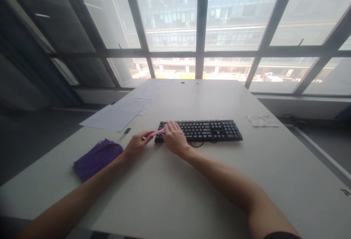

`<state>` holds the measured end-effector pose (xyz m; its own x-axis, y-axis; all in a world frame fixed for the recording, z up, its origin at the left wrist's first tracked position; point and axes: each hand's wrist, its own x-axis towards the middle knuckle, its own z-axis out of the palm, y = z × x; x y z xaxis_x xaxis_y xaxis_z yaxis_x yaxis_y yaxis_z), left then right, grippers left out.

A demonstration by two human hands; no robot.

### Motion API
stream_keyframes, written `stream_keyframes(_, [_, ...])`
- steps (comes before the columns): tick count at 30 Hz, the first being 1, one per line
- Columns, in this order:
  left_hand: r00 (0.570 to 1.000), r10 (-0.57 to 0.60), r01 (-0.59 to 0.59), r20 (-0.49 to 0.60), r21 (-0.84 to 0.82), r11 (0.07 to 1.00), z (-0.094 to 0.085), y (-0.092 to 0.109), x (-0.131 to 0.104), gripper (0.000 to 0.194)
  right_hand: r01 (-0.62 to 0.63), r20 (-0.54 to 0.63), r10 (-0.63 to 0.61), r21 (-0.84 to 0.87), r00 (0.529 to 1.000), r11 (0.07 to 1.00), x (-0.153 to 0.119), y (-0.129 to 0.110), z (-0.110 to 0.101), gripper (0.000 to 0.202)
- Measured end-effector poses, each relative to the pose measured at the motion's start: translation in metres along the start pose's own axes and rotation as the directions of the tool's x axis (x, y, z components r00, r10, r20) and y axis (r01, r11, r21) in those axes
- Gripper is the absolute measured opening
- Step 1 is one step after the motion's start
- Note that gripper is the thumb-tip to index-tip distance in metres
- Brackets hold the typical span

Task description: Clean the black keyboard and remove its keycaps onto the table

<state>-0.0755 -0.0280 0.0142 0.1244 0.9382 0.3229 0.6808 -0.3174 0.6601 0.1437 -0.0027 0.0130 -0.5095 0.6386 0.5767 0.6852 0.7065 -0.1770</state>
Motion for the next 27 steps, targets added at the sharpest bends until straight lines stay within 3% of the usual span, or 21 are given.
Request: stream_keyframes(27, [1.000,0.004,-0.004,0.014,0.018,1.000,-0.0008,-0.0001,0.0002,0.052,0.008,0.010,-0.008,-0.021,1.000,1.000,-0.0011,0.0008,0.0010,0.043])
